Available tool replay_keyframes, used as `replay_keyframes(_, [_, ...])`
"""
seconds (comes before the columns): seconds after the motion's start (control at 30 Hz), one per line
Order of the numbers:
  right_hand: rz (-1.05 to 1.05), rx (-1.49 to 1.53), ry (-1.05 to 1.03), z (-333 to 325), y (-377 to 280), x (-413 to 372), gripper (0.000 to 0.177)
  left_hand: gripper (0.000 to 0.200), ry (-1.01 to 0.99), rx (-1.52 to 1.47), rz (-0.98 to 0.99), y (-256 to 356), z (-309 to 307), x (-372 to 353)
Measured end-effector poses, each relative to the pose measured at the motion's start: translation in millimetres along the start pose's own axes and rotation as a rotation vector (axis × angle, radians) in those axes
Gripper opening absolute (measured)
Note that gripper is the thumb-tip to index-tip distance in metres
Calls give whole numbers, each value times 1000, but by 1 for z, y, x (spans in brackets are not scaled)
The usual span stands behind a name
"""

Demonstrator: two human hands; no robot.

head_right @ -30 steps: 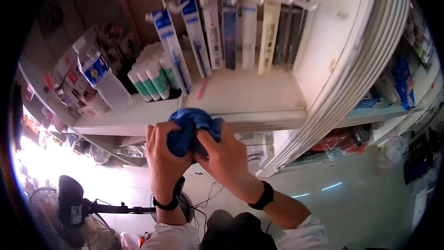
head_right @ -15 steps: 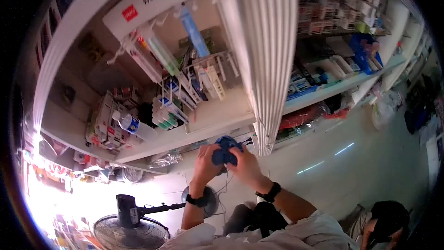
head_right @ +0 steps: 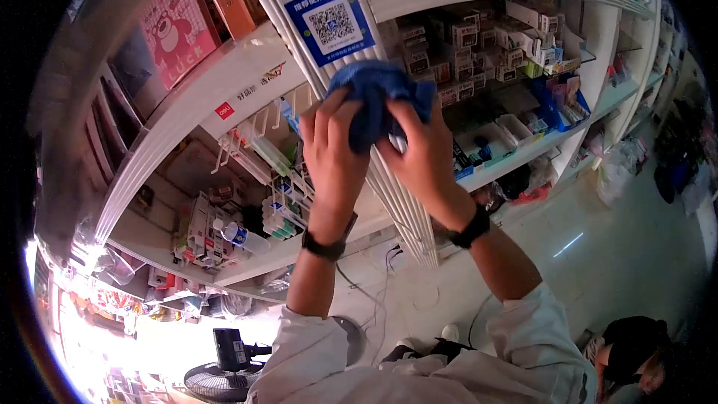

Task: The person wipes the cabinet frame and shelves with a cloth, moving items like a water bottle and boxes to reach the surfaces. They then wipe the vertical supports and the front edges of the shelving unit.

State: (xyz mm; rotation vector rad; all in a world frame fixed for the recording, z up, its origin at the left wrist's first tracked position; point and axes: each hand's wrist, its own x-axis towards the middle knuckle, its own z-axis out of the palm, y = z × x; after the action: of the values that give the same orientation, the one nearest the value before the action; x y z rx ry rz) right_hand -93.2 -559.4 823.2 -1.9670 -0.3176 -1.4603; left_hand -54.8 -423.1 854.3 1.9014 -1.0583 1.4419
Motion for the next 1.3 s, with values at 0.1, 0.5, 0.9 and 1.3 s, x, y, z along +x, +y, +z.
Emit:
replay_keyframes(0.1, [11,-42,13,19,30,11,56,45,-16,80,-52,-10,29,11])
replay_keyframes(0.5, [199,-47,-202,29,63,-98,53,47,-289,14,-165,-5,54,-118])
replay_keyframes(0.9, [313,-147,-227,35,46,-94,50,40,-315,-114,-172,-16,49,-121])
replay_keyframes(1.3, [-179,-76,-230,38,-94,8,51,53,-8,-195,-68,-66,-106,-44])
